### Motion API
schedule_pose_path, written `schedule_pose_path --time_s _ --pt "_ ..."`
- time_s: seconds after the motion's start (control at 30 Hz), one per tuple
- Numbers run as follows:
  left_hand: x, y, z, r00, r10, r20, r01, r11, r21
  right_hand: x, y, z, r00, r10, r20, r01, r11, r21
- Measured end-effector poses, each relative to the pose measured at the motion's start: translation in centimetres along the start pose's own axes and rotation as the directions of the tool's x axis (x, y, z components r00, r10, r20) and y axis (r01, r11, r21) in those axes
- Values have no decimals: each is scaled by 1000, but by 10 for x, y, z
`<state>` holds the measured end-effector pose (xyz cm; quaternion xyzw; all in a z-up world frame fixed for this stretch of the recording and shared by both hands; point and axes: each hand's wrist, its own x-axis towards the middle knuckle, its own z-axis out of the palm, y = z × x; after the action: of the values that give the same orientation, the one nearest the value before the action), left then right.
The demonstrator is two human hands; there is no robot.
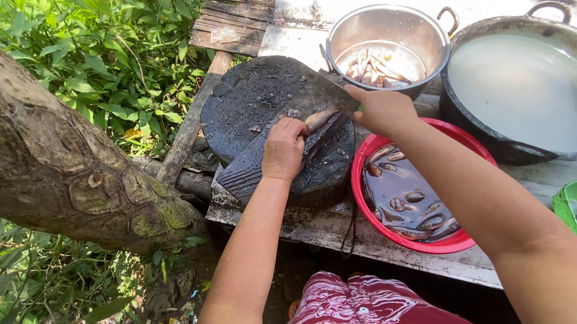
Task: The person prepares fish by gutting and cleaning them by hand in a basin of water and scraping and cutting them with knives on a wooden chopping block.
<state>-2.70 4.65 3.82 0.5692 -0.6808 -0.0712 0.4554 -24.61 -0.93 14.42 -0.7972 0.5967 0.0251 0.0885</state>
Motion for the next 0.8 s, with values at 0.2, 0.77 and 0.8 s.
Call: schedule_pose_path --time_s 0.2,0.77,0.8 --pt "9 19 -8 992 122 -22 -121 992 43 1 16 7 988 4 -152 7 997 75" --pt "11 3 12 999 -24 25 24 999 21 0 0 26 998 -1 -60 17 960 278" --pt "11 4 13 999 -23 28 23 1000 20 0 -11 19 990 -1 138 -49 932 360"
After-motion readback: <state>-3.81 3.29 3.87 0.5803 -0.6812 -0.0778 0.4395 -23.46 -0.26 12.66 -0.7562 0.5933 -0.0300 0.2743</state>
